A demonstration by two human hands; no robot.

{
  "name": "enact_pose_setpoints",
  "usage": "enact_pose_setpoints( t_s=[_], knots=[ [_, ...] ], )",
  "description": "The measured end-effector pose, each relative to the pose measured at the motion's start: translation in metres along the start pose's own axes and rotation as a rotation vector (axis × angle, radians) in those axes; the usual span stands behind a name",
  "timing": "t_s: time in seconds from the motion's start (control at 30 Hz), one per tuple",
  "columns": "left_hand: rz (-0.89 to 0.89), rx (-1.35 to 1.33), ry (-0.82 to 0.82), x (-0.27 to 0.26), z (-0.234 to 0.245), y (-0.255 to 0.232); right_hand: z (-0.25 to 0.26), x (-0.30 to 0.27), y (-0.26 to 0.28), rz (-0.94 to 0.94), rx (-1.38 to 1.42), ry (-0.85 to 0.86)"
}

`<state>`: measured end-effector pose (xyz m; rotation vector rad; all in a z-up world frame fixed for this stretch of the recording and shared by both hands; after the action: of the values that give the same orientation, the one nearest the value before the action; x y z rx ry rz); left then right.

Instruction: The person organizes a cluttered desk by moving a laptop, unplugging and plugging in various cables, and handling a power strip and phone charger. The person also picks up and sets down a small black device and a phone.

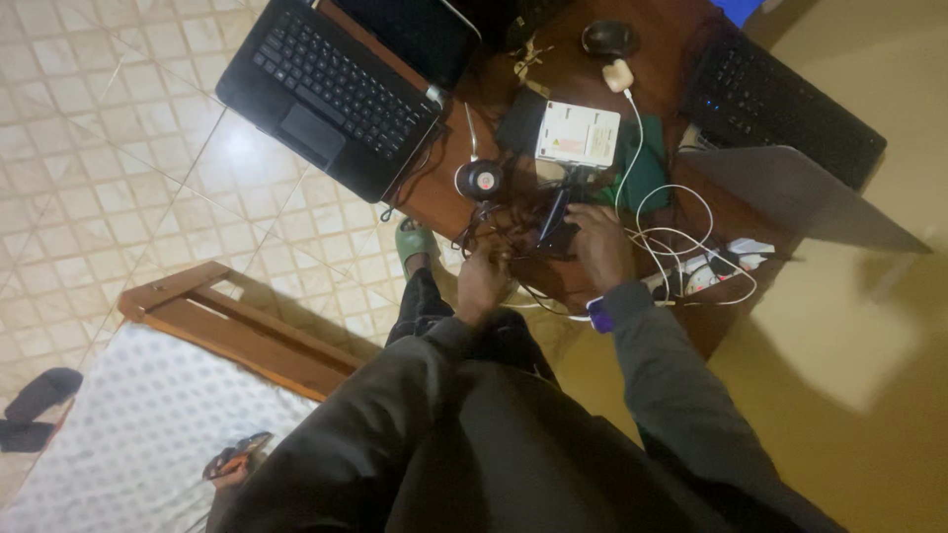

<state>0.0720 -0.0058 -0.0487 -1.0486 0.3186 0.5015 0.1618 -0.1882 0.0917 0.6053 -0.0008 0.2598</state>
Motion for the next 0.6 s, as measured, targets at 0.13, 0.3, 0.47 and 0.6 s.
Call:
enact_pose_setpoints(
  t_s=[0.13, 0.3, 0.47, 0.6],
  knots=[
    [-0.297, -0.109, -0.198, -0.006, 0.018, -0.051, -0.002, 0.006, -0.004, 0.014, -0.111, -0.140],
    [-0.391, 0.022, -0.078, -0.007, 0.000, -0.095, 0.000, 0.003, -0.083, -0.300, -0.006, -0.397],
    [-0.418, -0.018, -0.037, -0.017, -0.013, -0.116, -0.007, 0.019, -0.146, -0.280, 0.042, -0.260],
    [-0.410, -0.013, -0.163, -0.036, -0.010, -0.116, -0.019, 0.022, -0.157, -0.251, -0.036, -0.070]
  ],
)
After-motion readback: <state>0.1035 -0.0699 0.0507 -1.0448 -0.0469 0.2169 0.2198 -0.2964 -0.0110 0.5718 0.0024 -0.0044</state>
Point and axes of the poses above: each hand's wrist, its own x-axis towards the middle knuckle, its own z-axis out of the back of the hand, y = z × x, the point moved 8 cm from there along x, towards the middle knuckle, and after that the axes turned 9 degrees about -y, right-handed, at the moved point
